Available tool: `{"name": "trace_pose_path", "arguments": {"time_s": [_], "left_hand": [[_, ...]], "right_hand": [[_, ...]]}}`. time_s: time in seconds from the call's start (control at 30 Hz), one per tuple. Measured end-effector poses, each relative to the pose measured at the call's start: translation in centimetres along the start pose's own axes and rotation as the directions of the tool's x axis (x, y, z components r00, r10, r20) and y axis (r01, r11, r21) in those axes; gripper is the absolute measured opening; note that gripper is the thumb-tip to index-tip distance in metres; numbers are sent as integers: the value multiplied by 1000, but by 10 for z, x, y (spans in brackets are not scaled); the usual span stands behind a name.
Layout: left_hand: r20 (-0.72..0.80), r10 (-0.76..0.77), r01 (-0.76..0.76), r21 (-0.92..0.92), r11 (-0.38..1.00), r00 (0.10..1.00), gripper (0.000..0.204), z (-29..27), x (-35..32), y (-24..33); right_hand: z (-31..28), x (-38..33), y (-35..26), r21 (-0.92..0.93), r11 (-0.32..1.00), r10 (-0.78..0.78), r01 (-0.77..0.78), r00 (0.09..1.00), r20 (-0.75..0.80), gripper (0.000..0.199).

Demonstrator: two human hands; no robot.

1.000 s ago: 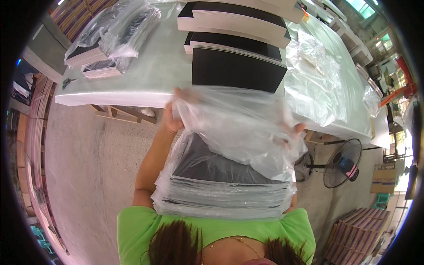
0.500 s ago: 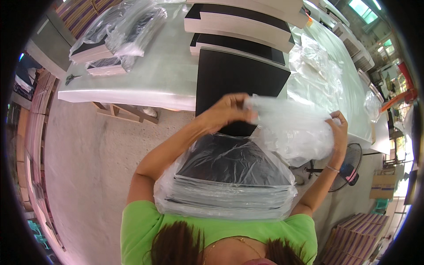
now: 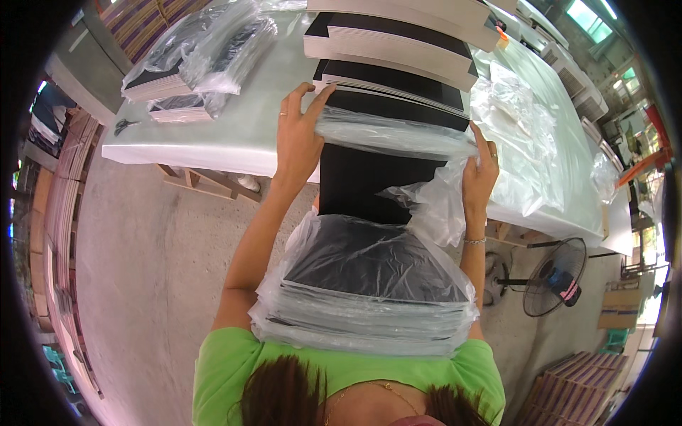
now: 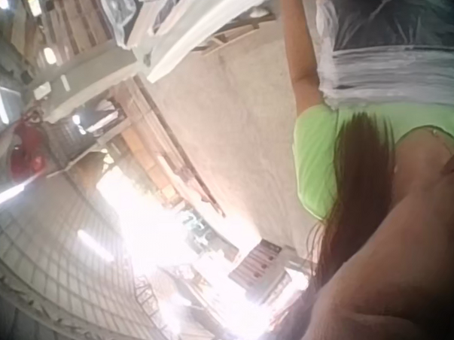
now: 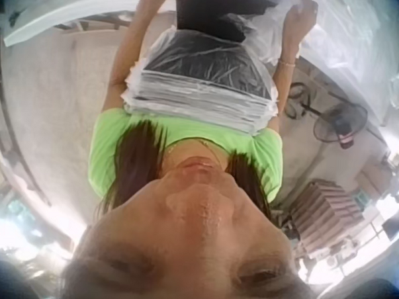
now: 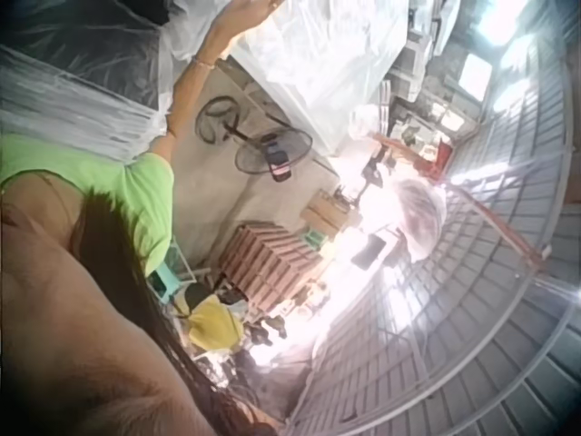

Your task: The person wraps individual black folders in clear plastic bags, tucking the excess plastic inside the folder pockets before stacking them.

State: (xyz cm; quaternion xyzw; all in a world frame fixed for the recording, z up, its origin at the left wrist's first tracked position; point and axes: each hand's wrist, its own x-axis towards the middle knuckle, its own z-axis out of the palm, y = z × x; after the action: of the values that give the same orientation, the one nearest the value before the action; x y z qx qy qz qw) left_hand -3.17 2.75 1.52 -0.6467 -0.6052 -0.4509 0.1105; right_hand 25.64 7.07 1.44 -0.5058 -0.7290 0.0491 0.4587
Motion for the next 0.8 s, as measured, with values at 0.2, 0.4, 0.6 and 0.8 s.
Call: {"name": "trace_pose_path", "arguments": {"time_s": [0.2,0.4,0.6,0.8], "left_hand": [[22,-197,191,-379,906,980,58,-35,-18,18],[318,-344,449,-782,432,884,48,-54,-24,0],[815,-238,658,-570,-493,528,28,-46,-38,-6],[888,-317,892,-406,-200,333,22,-9,-155,-81]], "right_hand": [[-23,-7,-7,233,968,-66,91,991,-112,43],[-39,-16,-5,658,691,292,-298,948,123,31],[-33,-53,15,855,64,329,-514,820,468,32],[-17,-138,77,511,545,281,-665,719,635,23]]}}
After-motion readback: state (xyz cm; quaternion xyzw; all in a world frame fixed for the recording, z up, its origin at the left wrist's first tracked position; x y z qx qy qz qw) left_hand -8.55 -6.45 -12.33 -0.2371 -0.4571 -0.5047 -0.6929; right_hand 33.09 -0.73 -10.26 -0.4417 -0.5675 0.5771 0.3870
